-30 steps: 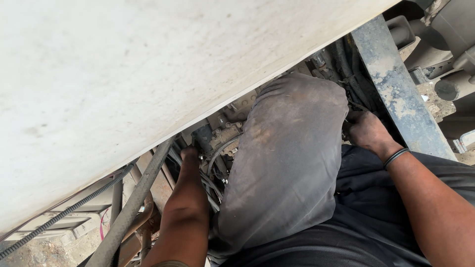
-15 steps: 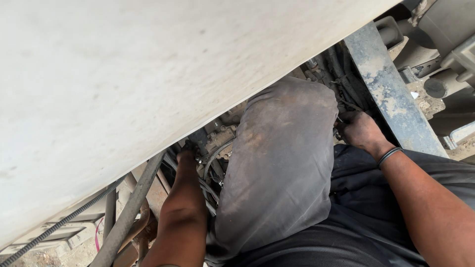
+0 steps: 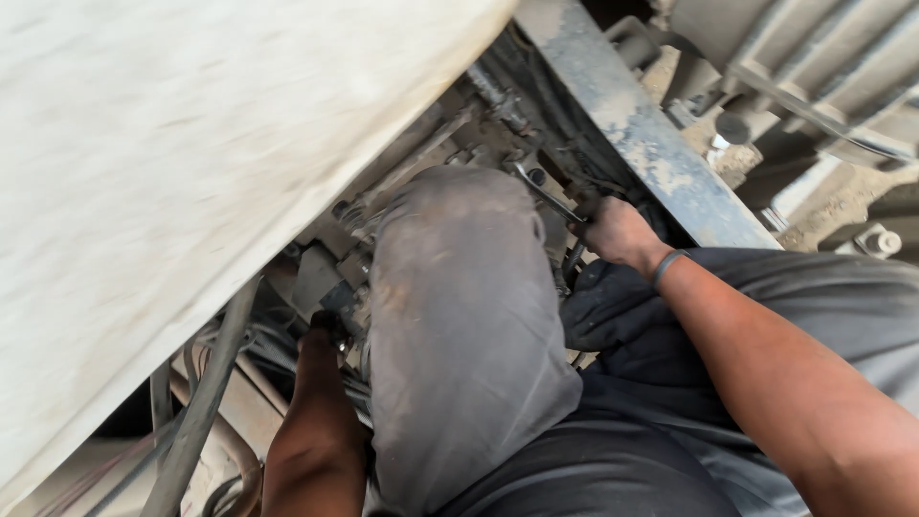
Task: The person sits beneath a vehicle and uses two wrenches to loosen and tighten bolts on a pipe or fitting attached to the undercarriage. The person repeatedly repositions the wrenches and applies force to turn the fasteners.
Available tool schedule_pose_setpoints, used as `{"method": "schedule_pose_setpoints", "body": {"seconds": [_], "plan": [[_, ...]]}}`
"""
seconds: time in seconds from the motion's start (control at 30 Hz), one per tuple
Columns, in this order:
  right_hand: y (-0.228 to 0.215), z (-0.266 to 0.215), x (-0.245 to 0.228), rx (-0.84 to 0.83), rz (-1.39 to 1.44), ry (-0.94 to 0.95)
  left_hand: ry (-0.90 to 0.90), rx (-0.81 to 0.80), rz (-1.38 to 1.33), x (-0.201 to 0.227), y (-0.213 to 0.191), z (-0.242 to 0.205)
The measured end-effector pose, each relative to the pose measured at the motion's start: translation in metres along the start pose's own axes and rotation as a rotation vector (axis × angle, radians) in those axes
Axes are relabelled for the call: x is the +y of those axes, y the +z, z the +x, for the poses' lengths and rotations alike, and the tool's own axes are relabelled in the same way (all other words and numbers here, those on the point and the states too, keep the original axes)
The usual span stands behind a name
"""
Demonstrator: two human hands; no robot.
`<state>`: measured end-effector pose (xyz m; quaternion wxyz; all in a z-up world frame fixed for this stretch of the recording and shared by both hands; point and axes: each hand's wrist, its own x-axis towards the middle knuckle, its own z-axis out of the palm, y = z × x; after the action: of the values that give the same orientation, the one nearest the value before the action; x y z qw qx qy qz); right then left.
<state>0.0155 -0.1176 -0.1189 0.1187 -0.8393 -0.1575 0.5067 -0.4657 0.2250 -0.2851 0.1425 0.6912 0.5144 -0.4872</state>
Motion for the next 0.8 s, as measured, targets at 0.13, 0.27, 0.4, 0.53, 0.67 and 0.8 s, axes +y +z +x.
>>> {"method": "schedule_pose_setpoints", "body": {"seconds": [0.13,0.27,0.4,0.53,0.67,0.8], "plan": [[0.001,0.000,0.007,0.105,-0.020,-0.174,0.038,0.021,0.071,0.013,-0.031,0.011],[0.008,0.017,0.017,0.086,0.010,-0.070,0.064,0.038,0.107,0.021,-0.050,0.015],[0.018,0.049,0.032,-0.001,0.011,0.005,0.068,0.054,0.111,0.015,-0.050,0.008],[0.020,0.072,0.037,0.042,-0.502,-0.449,0.108,0.101,0.105,0.021,-0.058,0.015],[0.014,0.060,0.027,-0.045,0.513,-0.019,0.216,0.182,0.073,0.033,-0.073,0.029],[-0.005,0.043,0.009,-0.047,0.834,-0.026,0.446,0.339,-0.044,0.056,-0.123,0.009]]}}
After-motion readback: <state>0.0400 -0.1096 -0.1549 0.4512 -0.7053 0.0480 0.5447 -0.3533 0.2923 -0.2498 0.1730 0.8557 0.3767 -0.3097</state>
